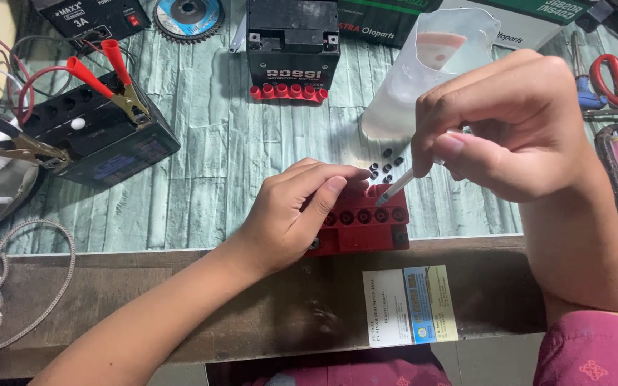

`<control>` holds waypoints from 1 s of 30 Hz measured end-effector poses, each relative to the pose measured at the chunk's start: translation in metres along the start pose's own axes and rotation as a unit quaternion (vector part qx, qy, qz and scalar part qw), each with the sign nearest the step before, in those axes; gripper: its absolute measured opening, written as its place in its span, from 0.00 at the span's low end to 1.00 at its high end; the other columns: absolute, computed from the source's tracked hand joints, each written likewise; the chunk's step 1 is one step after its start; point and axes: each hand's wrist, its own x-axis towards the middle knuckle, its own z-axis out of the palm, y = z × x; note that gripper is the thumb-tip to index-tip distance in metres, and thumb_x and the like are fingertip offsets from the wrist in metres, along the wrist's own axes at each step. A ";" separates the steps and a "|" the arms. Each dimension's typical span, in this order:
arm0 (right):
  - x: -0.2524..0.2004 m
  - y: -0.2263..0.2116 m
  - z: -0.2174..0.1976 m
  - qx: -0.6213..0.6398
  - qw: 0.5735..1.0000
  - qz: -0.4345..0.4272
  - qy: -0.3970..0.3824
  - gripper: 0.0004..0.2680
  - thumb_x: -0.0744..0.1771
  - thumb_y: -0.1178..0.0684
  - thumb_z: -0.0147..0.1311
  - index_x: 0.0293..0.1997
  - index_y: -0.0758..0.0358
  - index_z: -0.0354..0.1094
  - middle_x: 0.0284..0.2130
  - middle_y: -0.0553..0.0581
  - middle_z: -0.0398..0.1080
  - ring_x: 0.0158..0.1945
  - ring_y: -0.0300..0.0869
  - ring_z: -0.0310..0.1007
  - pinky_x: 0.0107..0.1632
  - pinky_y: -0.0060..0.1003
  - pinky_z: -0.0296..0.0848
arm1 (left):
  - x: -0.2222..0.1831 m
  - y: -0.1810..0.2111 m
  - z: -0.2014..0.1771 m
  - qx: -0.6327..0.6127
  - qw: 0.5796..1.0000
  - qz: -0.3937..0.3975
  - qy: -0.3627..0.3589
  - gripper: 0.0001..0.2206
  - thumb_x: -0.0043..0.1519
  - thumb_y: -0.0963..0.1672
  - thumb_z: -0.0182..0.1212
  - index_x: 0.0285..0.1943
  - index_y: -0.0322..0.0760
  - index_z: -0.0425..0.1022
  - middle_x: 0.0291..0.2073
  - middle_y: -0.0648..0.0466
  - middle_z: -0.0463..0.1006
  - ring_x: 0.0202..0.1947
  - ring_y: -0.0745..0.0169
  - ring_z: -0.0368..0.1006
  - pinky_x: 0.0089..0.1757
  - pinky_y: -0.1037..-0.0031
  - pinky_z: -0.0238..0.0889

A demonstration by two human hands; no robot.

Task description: Refilling the individual cells of a lead-acid battery with liquid using a syringe for maintenance.

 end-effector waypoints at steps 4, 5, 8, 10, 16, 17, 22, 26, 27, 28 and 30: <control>0.002 0.000 0.003 -0.020 0.999 -0.004 -0.037 0.12 0.67 0.59 0.43 0.25 0.73 0.70 0.20 0.60 0.72 0.19 0.41 0.70 0.25 0.29 0.64 | 0.000 0.001 -0.001 0.007 1.000 0.003 0.002 0.14 0.72 0.43 0.44 0.55 0.29 0.76 0.46 0.46 0.82 0.46 0.54 0.78 0.50 0.69 0.71; 0.004 0.000 0.004 -0.018 0.998 -0.009 -0.057 0.12 0.67 0.58 0.44 0.26 0.71 0.73 0.20 0.57 0.74 0.19 0.39 0.71 0.24 0.28 0.63 | 0.000 0.001 -0.001 0.013 1.000 0.006 0.001 0.14 0.72 0.44 0.44 0.54 0.29 0.76 0.46 0.46 0.82 0.46 0.53 0.78 0.49 0.68 0.70; 0.005 -0.002 0.008 -0.026 0.993 -0.026 -0.108 0.11 0.68 0.56 0.46 0.30 0.67 0.75 0.20 0.53 0.72 0.21 0.39 0.69 0.25 0.29 0.65 | 0.003 0.011 -0.006 0.050 0.997 0.035 -0.040 0.10 0.68 0.48 0.56 0.50 0.39 0.76 0.40 0.56 0.81 0.42 0.58 0.74 0.49 0.67 0.58; 0.004 -0.003 0.011 -0.012 0.992 -0.029 -0.119 0.10 0.68 0.56 0.46 0.29 0.67 0.73 0.18 0.54 0.67 0.20 0.42 0.65 0.25 0.31 0.62 | 0.001 0.012 -0.004 0.074 0.995 0.057 -0.034 0.12 0.66 0.49 0.59 0.47 0.36 0.76 0.39 0.54 0.80 0.43 0.55 0.74 0.50 0.64 0.59; -0.006 -0.015 0.005 -0.052 0.988 -0.010 -0.147 0.07 0.68 0.56 0.49 0.39 0.65 0.75 0.21 0.56 0.63 0.21 0.46 0.59 0.26 0.36 0.58 | -0.002 0.012 0.000 0.143 0.984 0.106 -0.014 0.10 0.65 0.48 0.61 0.43 0.38 0.78 0.35 0.58 0.79 0.43 0.51 0.69 0.49 0.60 0.55; -0.008 -0.019 0.004 -0.087 0.984 0.009 -0.155 0.07 0.68 0.55 0.49 0.40 0.62 0.75 0.24 0.54 0.64 0.22 0.45 0.62 0.26 0.36 0.60 | -0.002 0.012 0.001 0.162 0.981 0.106 0.000 0.07 0.64 0.46 0.64 0.41 0.37 0.79 0.36 0.58 0.80 0.42 0.51 0.68 0.48 0.59 0.54; -0.020 -0.030 0.011 -0.251 0.965 -0.002 -0.079 0.03 0.66 0.53 0.60 0.38 0.58 0.75 0.34 0.52 0.70 0.27 0.45 0.69 0.25 0.40 0.66 | 0.003 0.025 -0.002 0.225 0.968 0.113 -0.015 0.12 0.68 0.48 0.56 0.40 0.35 0.77 0.35 0.59 0.80 0.38 0.50 0.68 0.48 0.57 0.55; -0.024 -0.035 0.012 -0.260 0.964 0.013 -0.043 0.04 0.67 0.57 0.61 0.44 0.62 0.72 0.31 0.53 0.72 0.29 0.45 0.71 0.29 0.40 0.68 | 0.007 0.025 -0.007 0.261 0.957 0.106 -0.065 0.07 0.64 0.45 0.66 0.45 0.39 0.77 0.36 0.62 0.81 0.35 0.54 0.67 0.46 0.60 0.53; -0.026 -0.036 0.011 -0.263 0.964 0.017 -0.042 0.04 0.67 0.57 0.61 0.44 0.62 0.72 0.31 0.53 0.72 0.29 0.45 0.71 0.29 0.40 0.68 | 0.008 0.025 -0.007 0.258 0.958 0.109 -0.067 0.07 0.64 0.45 0.66 0.45 0.39 0.77 0.36 0.62 0.81 0.35 0.54 0.67 0.46 0.60 0.53; -0.028 -0.038 0.011 -0.243 0.969 0.040 -0.029 0.05 0.67 0.55 0.62 0.43 0.61 0.71 0.29 0.52 0.71 0.28 0.42 0.71 0.29 0.37 0.70 | 0.010 0.025 -0.008 0.255 0.957 0.107 -0.082 0.06 0.63 0.44 0.67 0.46 0.41 0.77 0.35 0.63 0.81 0.35 0.55 0.67 0.45 0.62 0.54; -0.029 -0.040 0.008 -0.228 0.972 0.062 -0.016 0.06 0.67 0.53 0.64 0.43 0.60 0.70 0.26 0.50 0.71 0.26 0.40 0.70 0.30 0.34 0.71 | 0.013 0.025 -0.010 0.253 0.956 0.111 -0.095 0.07 0.61 0.42 0.69 0.46 0.43 0.77 0.35 0.64 0.82 0.35 0.56 0.67 0.44 0.63 0.54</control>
